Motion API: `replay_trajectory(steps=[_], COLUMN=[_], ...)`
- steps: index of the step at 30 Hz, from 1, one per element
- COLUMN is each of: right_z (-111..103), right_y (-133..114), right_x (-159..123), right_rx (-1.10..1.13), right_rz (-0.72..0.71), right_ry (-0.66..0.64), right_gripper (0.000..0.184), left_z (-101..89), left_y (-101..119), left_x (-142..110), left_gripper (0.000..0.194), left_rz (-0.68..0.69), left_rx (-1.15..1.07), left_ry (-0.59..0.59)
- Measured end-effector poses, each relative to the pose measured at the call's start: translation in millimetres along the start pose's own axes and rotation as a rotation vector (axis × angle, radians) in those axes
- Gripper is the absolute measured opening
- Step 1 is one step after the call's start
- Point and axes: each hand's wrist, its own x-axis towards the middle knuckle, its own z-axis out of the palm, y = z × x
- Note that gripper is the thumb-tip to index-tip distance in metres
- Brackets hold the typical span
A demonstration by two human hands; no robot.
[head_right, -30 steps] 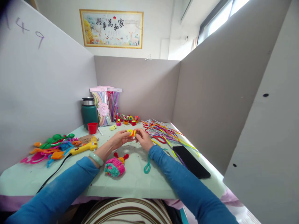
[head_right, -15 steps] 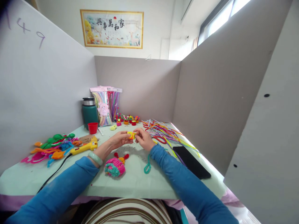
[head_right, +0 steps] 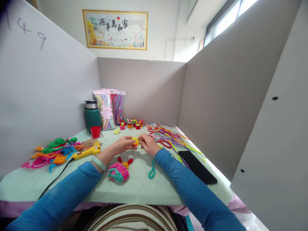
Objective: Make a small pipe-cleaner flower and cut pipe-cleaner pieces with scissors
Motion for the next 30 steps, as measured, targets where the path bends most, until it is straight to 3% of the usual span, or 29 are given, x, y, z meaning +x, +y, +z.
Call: replay_trajectory(steps=[7,12,16,24,30], right_z=[3,8,10,15,14], right_y=[1,3,7,15,16], right_x=[0,-1,-1,-2,0], right_rx=[-0.190,-0.236,-0.225,-0.031,-0.036], right_rz=[-0.062,-0.104,-0.077,0.074,0.089], right_ry=[0.022,0.061,0.056,0.087,0.117], right_gripper=[0.007,0.010,0.008,0.020,0.027], left_z=[2.2,1.6,2.2,6.7,9.9], left_y=[2,4,3,3,7], left_x=[-3,-5,-4,-1,-4], left_gripper=[0.033,0.029,0.027,0.029,0.030], left_rz=[-0.032,-0.043,-0.053,0.087,0.195], left_rx=[0.002,-0.004,0.064,0.159,0.153], left_ry=[-0.016,-0.059,-0.019,0.044,-0.032])
